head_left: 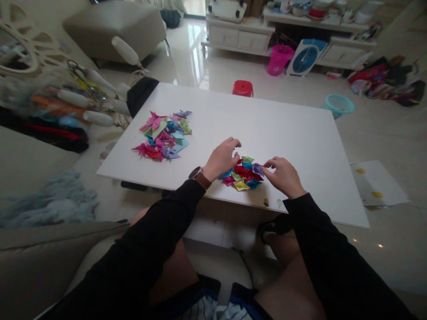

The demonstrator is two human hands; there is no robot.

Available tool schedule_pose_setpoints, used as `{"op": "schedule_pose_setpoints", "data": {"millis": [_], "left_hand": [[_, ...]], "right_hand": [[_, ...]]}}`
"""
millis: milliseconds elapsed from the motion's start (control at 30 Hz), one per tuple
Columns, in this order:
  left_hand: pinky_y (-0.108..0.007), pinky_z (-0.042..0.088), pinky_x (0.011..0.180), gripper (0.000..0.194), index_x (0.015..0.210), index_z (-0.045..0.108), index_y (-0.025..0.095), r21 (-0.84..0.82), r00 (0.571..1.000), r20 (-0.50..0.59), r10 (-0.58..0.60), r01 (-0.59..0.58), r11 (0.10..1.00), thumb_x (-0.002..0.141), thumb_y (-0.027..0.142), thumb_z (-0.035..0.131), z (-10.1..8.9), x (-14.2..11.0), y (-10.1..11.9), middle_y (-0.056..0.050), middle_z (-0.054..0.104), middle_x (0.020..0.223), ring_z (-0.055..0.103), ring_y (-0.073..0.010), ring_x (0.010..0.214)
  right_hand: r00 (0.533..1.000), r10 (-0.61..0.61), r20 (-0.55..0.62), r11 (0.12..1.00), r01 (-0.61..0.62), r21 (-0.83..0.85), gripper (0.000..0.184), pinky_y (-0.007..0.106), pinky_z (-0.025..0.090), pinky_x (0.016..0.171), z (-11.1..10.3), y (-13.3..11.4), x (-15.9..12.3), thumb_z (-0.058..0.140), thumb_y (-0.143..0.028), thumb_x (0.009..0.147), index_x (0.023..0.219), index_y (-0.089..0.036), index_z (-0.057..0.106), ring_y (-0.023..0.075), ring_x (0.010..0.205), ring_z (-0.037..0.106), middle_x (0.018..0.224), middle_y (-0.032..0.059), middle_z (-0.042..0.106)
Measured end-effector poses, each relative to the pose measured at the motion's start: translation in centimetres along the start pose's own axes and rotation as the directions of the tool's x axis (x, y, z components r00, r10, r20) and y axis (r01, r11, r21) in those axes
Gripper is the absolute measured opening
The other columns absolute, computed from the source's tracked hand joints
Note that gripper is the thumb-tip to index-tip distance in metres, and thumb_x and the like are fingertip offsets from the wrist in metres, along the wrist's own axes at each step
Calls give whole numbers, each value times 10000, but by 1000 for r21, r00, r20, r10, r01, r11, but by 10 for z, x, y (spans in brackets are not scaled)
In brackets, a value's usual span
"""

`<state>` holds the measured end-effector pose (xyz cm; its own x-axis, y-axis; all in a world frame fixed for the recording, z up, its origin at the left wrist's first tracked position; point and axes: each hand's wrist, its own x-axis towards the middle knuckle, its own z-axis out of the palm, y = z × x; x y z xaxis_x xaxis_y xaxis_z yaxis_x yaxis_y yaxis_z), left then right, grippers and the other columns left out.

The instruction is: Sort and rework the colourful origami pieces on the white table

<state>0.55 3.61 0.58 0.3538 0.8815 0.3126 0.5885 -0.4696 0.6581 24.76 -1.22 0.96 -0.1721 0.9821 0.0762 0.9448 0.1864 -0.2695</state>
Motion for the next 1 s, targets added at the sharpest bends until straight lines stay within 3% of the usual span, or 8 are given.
{"op": "schedule_pose_setpoints", "data": {"millis": [200,400,667,800,900,1000], "left_hand": [[-376,538,879,211,1066,599,193,38,996,58,-67,65,997,875,113,560,-2,-5,-11,-92,672,1118,654,-212,980],[-380,543,893,227,1092,599,192,49,994,86,-63,59,997,882,119,558,-4,-6,-6,-99,669,1156,659,-218,997],[-392,545,930,251,1143,600,186,113,984,108,-140,128,985,895,168,573,-7,-4,-11,-119,649,1221,660,-238,1052],[-400,531,971,274,1167,599,163,171,975,85,-206,190,967,897,196,564,-12,-1,-29,-138,650,1230,652,-255,1089],[-408,493,1055,317,1192,595,134,214,963,56,-264,246,945,886,213,568,-15,3,-54,-162,643,1249,622,-280,1180],[-421,433,1138,381,1219,579,109,251,904,30,-426,406,879,860,236,602,-16,7,-86,-198,607,1303,567,-308,1284]], "right_hand": [[999,-7,39,1000,8,-20,233,366,401,740,-1,-3,0,612,-341,935,822,-191,750,253,854,617,872,93,718],[998,-25,50,999,26,-29,247,368,401,733,0,-8,0,587,-335,938,822,-196,754,255,860,618,864,96,723],[997,-32,71,999,34,-25,247,366,397,727,2,-8,-1,578,-333,937,832,-197,755,259,867,621,867,99,725],[996,-33,83,999,35,-15,246,364,397,731,2,-8,-1,578,-334,933,829,-196,753,253,870,619,868,95,722],[995,-38,91,999,38,-2,248,364,399,737,2,-7,-1,574,-335,930,828,-196,753,252,878,619,873,96,724],[995,-31,94,999,30,14,238,361,398,736,2,-7,-1,571,-322,920,814,-204,749,251,885,618,878,93,731]]}}
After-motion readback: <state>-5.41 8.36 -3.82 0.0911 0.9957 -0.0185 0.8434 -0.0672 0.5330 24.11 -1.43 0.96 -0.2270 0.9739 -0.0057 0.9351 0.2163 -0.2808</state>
